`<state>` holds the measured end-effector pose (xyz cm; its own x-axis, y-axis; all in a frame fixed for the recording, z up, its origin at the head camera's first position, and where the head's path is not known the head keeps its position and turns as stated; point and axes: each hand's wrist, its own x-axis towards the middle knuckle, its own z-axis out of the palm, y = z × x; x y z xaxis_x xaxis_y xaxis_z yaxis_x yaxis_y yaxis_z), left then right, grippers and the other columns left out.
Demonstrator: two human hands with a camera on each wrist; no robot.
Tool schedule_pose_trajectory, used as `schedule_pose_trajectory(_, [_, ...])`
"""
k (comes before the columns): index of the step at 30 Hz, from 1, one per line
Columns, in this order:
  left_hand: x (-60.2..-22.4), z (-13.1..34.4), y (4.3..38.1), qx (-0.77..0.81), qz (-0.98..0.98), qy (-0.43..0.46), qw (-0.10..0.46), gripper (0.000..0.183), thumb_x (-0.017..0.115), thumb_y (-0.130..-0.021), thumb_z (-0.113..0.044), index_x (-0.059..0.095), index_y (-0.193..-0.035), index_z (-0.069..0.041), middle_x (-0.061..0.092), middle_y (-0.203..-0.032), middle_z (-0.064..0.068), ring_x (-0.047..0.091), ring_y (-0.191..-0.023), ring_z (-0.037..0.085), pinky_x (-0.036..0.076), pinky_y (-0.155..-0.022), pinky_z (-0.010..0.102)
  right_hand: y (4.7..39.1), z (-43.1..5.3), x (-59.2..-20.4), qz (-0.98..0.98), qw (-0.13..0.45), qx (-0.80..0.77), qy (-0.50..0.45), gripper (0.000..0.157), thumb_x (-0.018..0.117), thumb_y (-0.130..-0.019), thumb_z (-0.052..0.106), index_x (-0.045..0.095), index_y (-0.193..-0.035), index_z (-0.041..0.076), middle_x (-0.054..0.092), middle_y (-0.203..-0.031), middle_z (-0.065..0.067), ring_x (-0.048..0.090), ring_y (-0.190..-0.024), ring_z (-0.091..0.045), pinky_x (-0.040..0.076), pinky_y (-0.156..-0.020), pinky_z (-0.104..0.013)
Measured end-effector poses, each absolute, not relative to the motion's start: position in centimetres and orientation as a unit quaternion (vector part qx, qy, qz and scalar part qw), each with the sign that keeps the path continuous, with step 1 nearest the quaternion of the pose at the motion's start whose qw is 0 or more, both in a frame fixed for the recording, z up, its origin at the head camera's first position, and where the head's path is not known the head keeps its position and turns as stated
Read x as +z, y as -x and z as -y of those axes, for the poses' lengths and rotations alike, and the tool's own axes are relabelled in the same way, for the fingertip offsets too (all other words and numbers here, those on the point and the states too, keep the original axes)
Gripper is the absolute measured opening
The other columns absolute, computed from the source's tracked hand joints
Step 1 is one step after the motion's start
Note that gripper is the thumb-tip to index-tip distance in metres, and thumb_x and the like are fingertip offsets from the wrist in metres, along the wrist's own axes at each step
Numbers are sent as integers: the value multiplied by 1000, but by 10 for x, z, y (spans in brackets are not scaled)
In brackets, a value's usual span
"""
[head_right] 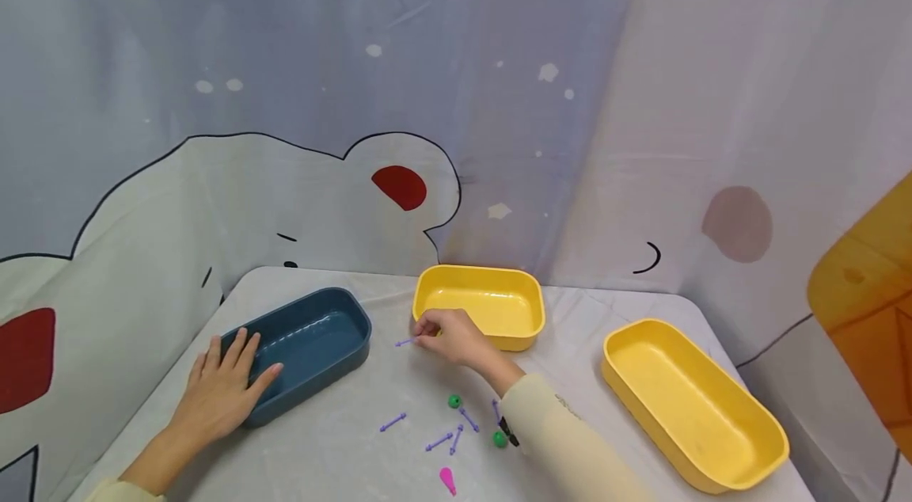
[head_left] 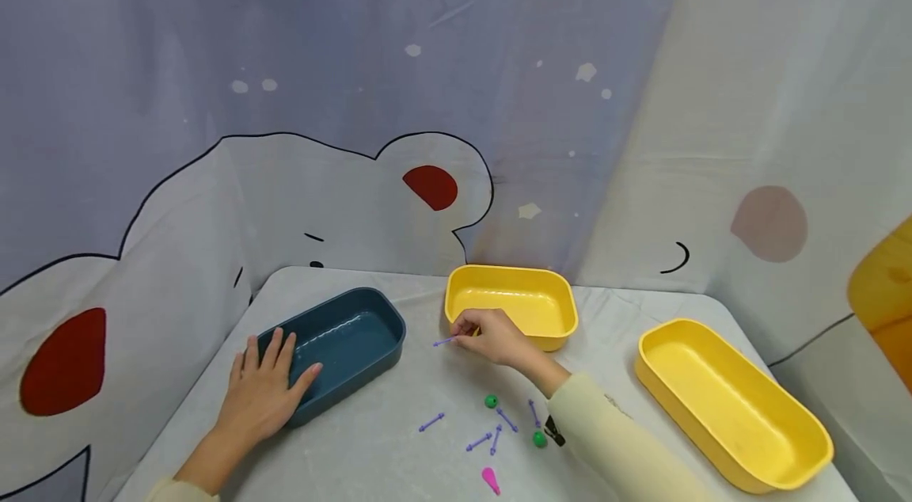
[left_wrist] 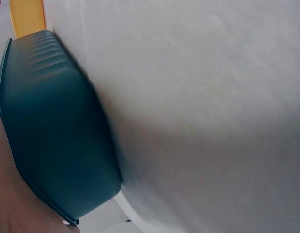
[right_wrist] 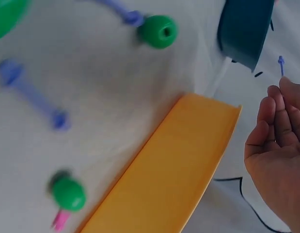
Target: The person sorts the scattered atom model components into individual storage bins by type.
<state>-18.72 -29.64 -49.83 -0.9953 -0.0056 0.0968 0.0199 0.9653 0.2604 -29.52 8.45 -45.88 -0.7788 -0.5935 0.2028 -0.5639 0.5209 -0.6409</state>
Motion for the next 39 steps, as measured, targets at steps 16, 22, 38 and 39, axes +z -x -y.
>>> schedule_pose_trajectory(16, [-498,296,185,-126,990,-4,57,93,34,-100,-71,25,-159,0,18,-164,29,4,-147,61,4,-115,73,309,7,-457,-868,76,-404,280,4,74,-94,17,71,-96,16,65,-84,6,57,-78,-11,53,-71,-18])
schedule_pose_trajectory(22, [-498,296,186,-127,990,-5,60,92,34,-100,-71,26,-159,-1,18,-164,29,4,-148,59,3,-115,73,313,33,-460,-871,76,-407,263,5,74,-94,18,72,-97,14,64,-83,5,56,-76,-10,52,-69,-17])
schedule_pose_trajectory(38, [-496,295,185,-124,990,-7,63,91,34,-101,-70,29,-158,1,20,-163,29,7,-147,60,6,-115,73,319,50,-460,-878,70,-428,200,12,73,-95,23,72,-103,15,66,-87,5,56,-79,-11,53,-71,-18])
schedule_pose_trajectory(39, [-496,295,185,-123,990,-6,64,91,34,-101,-70,29,-158,1,20,-163,29,7,-147,60,6,-115,73,319,48,-460,-880,69,-425,198,11,73,-95,24,72,-102,15,66,-87,5,56,-79,-11,53,-71,-18])
